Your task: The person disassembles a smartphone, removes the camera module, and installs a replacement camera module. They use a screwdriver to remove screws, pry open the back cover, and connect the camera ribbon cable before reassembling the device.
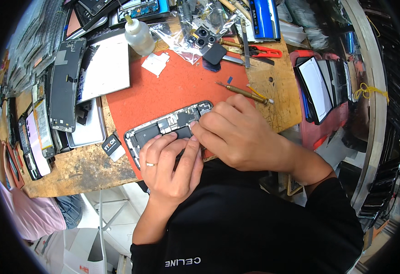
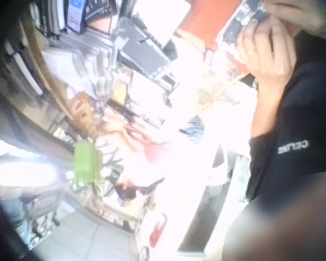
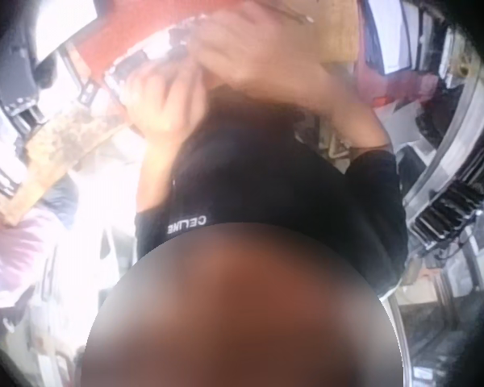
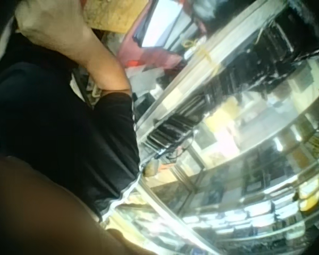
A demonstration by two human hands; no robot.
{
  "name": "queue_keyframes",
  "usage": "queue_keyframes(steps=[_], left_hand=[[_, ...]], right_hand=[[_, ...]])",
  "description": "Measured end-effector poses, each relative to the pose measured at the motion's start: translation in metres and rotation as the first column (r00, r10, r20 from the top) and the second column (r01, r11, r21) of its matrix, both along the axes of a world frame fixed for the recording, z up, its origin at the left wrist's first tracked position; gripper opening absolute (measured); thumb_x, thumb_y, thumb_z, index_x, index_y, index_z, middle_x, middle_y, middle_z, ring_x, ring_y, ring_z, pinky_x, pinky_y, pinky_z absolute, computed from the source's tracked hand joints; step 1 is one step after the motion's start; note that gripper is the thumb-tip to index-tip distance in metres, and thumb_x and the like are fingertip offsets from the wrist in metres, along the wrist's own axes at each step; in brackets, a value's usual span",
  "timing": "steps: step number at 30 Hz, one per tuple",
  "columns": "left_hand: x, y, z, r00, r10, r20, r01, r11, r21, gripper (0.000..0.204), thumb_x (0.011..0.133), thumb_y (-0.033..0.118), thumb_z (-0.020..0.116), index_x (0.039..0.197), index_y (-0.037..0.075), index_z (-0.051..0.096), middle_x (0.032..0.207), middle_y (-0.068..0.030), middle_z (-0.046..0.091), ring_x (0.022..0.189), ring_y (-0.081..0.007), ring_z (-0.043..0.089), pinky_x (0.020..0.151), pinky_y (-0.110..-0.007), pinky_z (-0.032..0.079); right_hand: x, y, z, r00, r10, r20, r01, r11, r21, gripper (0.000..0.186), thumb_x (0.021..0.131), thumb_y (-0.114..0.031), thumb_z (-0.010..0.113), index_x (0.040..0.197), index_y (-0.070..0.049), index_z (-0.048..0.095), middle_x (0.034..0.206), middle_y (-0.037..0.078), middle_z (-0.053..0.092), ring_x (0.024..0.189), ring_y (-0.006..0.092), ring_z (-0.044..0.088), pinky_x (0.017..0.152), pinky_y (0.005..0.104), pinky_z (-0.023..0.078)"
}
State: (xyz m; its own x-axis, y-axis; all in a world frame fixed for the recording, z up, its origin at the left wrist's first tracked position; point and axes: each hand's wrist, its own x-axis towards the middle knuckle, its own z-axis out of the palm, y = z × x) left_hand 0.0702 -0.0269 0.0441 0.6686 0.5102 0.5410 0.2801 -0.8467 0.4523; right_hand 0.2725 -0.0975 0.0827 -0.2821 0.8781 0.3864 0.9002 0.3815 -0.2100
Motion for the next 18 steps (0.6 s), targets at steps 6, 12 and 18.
queue_keyframes(steps=[6, 12, 18], left_hand=[[-0.002, 0.006, 0.018, 0.999, -0.040, -0.028, 0.035, 0.989, -0.146, 0.026, 0.080, 0.010, 0.081, 0.106, 0.006, 0.082, 0.102, -0.0069, 0.071, 0.103, -0.0288, 0.069, 0.096, -0.048, 0.054], [0.000, 0.035, 0.033, 0.975, -0.102, -0.199, 0.087, 0.993, -0.079, 0.026, 0.083, 0.010, 0.080, 0.109, 0.005, 0.081, 0.104, -0.0063, 0.072, 0.099, -0.0280, 0.069, 0.095, -0.046, 0.051], [0.002, 0.054, 0.033, 0.919, -0.230, -0.322, 0.272, 0.958, 0.092, 0.026, 0.084, 0.015, 0.081, 0.109, 0.011, 0.084, 0.102, -0.0014, 0.069, 0.100, -0.0216, 0.067, 0.090, -0.042, 0.052]], right_hand=[[-0.006, -0.011, 0.001, 0.994, -0.060, -0.091, 0.058, 0.998, -0.026, 0.022, 0.086, -0.018, 0.072, 0.102, -0.003, 0.071, 0.095, 0.006, 0.059, 0.089, 0.0237, 0.062, 0.077, 0.0399, 0.047], [-0.014, -0.016, -0.015, 0.975, -0.159, -0.152, 0.169, 0.984, 0.055, 0.028, 0.081, -0.011, 0.079, 0.108, -0.005, 0.078, 0.091, 0.001, 0.061, 0.076, 0.0184, 0.060, 0.070, 0.0350, 0.044], [-0.021, -0.020, -0.025, 0.957, -0.196, -0.214, 0.218, 0.972, 0.087, 0.016, 0.087, -0.012, 0.074, 0.101, -0.003, 0.074, 0.086, 0.001, 0.057, 0.074, 0.0186, 0.058, 0.070, 0.0363, 0.045]])
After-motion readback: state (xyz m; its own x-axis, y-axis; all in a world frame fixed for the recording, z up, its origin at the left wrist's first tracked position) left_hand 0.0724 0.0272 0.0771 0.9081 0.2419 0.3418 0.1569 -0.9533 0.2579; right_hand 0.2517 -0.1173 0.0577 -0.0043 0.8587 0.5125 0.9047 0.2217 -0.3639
